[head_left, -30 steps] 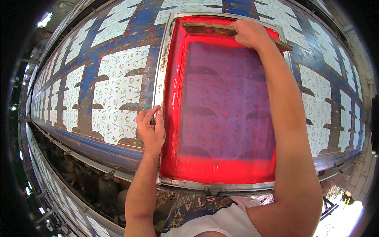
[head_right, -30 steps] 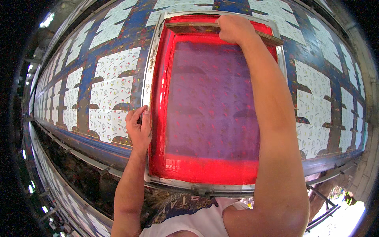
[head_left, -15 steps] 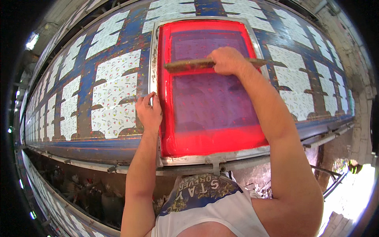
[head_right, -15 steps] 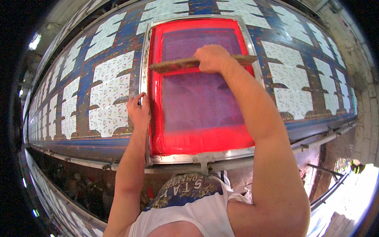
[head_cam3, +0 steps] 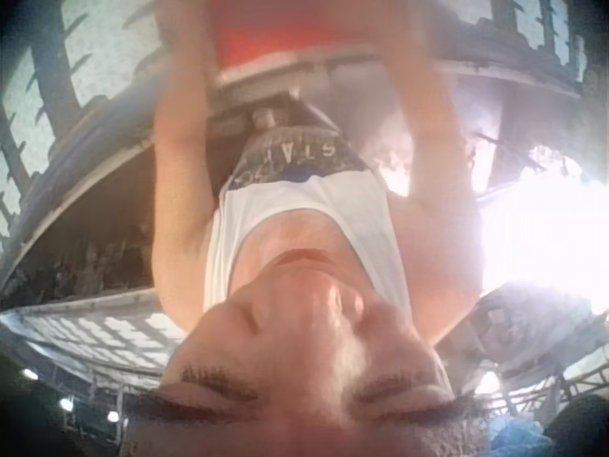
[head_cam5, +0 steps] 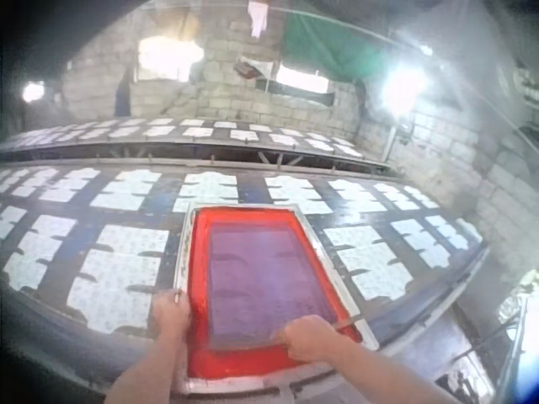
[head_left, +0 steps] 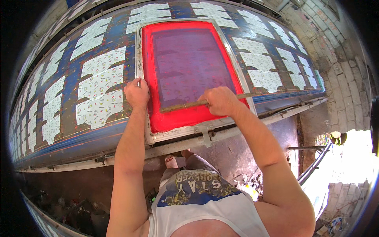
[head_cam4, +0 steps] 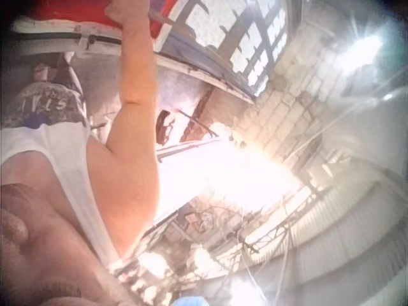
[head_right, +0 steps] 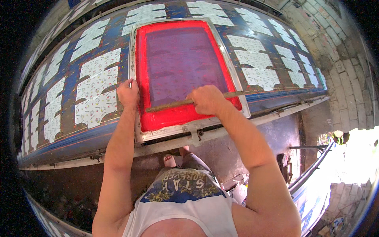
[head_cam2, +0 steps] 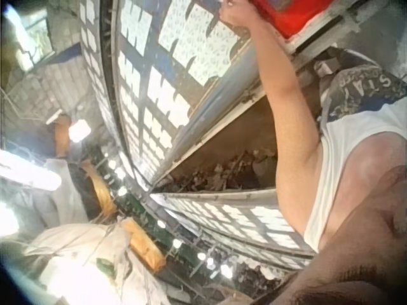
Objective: The person repeatedly uses a squeegee to pull purple ink across a red-framed screen, then lifts and repositions the screen to continue printing on a patterned surface. The process is repeated multiple times throughout the clip.
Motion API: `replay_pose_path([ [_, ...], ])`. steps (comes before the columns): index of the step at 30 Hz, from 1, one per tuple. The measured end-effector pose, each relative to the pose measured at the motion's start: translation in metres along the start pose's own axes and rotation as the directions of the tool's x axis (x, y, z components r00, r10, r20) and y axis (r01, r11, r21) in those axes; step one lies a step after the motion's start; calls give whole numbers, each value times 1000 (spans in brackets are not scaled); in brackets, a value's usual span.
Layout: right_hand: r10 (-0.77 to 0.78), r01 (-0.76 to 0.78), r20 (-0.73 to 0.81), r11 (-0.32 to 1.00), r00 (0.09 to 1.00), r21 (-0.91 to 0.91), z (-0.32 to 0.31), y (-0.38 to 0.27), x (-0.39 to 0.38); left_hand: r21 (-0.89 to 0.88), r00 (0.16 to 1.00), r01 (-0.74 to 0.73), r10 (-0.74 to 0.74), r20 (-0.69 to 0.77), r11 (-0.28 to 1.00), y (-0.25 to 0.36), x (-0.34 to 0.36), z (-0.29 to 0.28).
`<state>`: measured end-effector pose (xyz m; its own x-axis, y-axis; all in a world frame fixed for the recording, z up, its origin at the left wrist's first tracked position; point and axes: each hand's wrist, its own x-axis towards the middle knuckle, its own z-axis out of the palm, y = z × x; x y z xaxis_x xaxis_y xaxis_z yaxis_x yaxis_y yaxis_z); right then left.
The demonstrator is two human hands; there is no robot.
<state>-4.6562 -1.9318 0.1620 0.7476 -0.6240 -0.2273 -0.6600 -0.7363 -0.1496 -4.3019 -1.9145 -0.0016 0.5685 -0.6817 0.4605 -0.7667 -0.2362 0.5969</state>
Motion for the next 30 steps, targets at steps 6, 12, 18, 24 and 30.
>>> replay_pose_path([
  [6, -126, 121, -151, 992, 980, -44, 38, -12, -46, 76, 999, 1, -4, 35, 997, 13, -3, -11],
  [12, -296, 293, -141, 955, 945, -45, 53, -3, -74, 176, 995, 10, -27, 94, 984, 24, -3, -18],
  [18, -445, 487, -231, 856, 865, 173, 51, 31, -94, 127, 999, -25, 20, 38, 992, 12, -3, -7],
  [24, -83, 332, -589, 885, 804, 328, 55, 128, -131, -3, 999, 5, -5, 52, 1000, 3, -1, -2],
  [30, 545, -169, -355, 693, 760, 701, 88, 210, -128, -57, 997, 72, -71, 29, 996, -3, 0, 1],
])
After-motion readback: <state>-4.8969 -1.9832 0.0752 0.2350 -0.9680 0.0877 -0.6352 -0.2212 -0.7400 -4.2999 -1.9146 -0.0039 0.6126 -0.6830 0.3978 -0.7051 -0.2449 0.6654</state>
